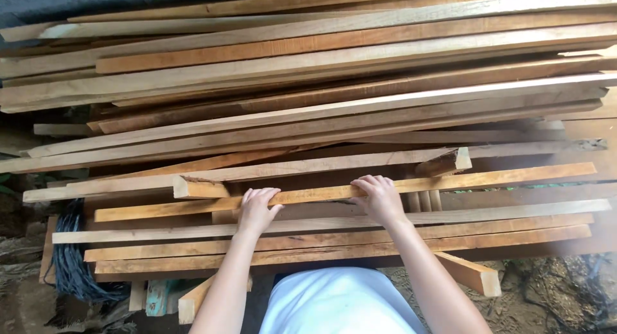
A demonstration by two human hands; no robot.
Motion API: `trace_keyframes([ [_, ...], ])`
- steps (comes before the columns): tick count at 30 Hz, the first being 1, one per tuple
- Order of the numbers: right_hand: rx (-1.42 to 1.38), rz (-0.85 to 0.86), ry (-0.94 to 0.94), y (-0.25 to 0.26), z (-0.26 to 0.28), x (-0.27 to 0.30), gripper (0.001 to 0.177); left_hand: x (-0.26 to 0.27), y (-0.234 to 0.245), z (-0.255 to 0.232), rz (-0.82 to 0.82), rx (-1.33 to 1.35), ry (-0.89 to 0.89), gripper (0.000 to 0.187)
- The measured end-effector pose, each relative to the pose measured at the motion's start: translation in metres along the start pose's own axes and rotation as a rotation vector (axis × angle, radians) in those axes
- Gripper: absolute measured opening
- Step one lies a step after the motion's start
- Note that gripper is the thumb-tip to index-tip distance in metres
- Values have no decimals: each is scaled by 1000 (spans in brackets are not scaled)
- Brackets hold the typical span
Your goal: Organizing and aligning wooden planks on a storage rack.
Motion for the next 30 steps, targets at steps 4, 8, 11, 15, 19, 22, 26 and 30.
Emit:
trace_keyframes([
  [4,17,69,-20,-29,-7,-1,50,-16,-34,13,25,-41,15,53],
  [8,-11,206,-77,-45,-9,1,49,-15,-39,10,57,-76,2,51],
  [11,-113,303,-137,-37,-8,-9,48,-16,-36,8,121,-85,19,51],
  [15,-153,443,-238,-38,-8,-20,56,-3,-2,-14,201,-13,41,52],
  [19,-134,468,-245,-42,-6,-14,55,0,-26,-3,201,-19,53,48],
  [22,-120,498,-213,-52,-1,5,56,12,-48,11,186,-39,38,45],
  [26,-79,421,-141,-63,4,35,47,42,-46,4,193,-58,11,50],
  [30,-9,327,-73,-70,5,40,44,58,-27,-10,184,-74,-5,67],
])
Point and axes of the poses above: each hand's wrist, its own x-axis away from the middle knuckle, its own y-axis out of the back of the hand, z = x × y, the point moved 5 cm from there along -x, towards the middle knuckle, and after that the axes turned 12 degrees about y, right-handed, at the moved point
